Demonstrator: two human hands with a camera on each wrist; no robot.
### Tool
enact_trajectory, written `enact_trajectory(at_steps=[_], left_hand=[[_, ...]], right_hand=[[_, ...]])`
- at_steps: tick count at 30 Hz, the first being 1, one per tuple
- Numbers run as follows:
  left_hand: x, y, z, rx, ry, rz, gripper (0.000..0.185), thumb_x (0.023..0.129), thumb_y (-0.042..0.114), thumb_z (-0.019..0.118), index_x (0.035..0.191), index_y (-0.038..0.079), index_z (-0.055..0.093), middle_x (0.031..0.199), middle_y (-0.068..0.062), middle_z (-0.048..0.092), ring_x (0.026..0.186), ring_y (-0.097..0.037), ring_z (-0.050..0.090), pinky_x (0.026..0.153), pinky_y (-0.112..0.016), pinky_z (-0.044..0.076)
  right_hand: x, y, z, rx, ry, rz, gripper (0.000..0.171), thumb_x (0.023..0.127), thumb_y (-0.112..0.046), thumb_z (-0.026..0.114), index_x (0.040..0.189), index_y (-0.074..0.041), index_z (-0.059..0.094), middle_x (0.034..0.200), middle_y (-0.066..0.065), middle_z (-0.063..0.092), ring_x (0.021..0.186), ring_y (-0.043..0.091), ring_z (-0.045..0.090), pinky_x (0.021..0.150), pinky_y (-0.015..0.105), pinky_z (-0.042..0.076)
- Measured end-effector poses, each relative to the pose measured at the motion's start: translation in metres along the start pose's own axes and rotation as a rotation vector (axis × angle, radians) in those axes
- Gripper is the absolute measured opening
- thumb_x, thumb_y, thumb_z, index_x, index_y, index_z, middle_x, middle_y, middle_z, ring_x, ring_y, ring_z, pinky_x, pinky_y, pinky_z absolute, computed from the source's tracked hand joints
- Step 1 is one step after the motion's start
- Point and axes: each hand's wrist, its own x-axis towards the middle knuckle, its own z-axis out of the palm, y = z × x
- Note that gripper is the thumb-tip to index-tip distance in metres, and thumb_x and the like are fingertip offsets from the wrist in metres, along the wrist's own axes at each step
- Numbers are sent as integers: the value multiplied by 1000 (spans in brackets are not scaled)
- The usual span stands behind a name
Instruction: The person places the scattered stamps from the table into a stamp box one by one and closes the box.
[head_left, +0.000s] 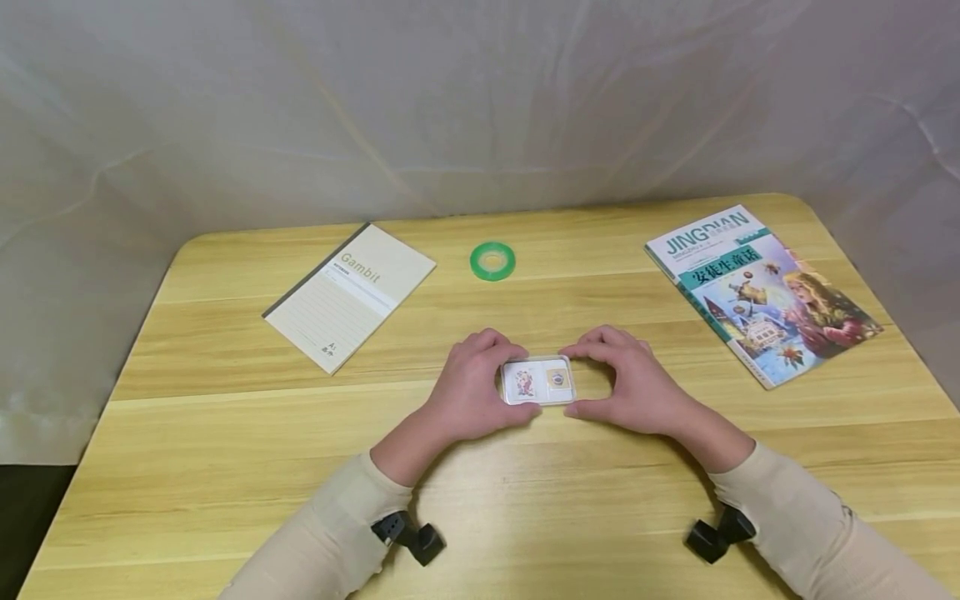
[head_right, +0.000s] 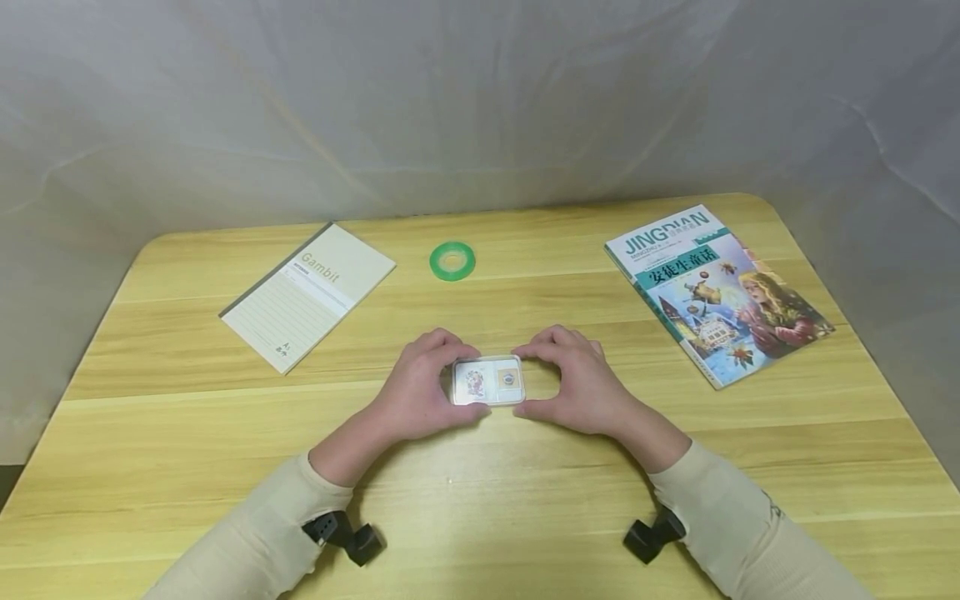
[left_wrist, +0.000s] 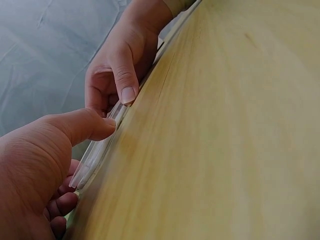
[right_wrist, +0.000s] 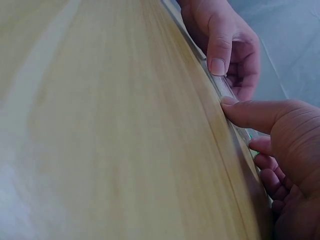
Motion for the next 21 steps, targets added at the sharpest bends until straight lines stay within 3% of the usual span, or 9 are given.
enact_trajectory(at_steps=[21], left_hand=[[1, 0, -1, 7, -25, -15, 61, 66, 43, 89, 115, 11, 71, 106, 1, 59, 96, -15, 53, 89, -38, 38]], right_hand=[[1, 0, 1, -9, 0, 24, 63, 70, -44, 92, 124, -19, 70, 113, -4, 55, 106, 19, 51, 92, 48, 31]])
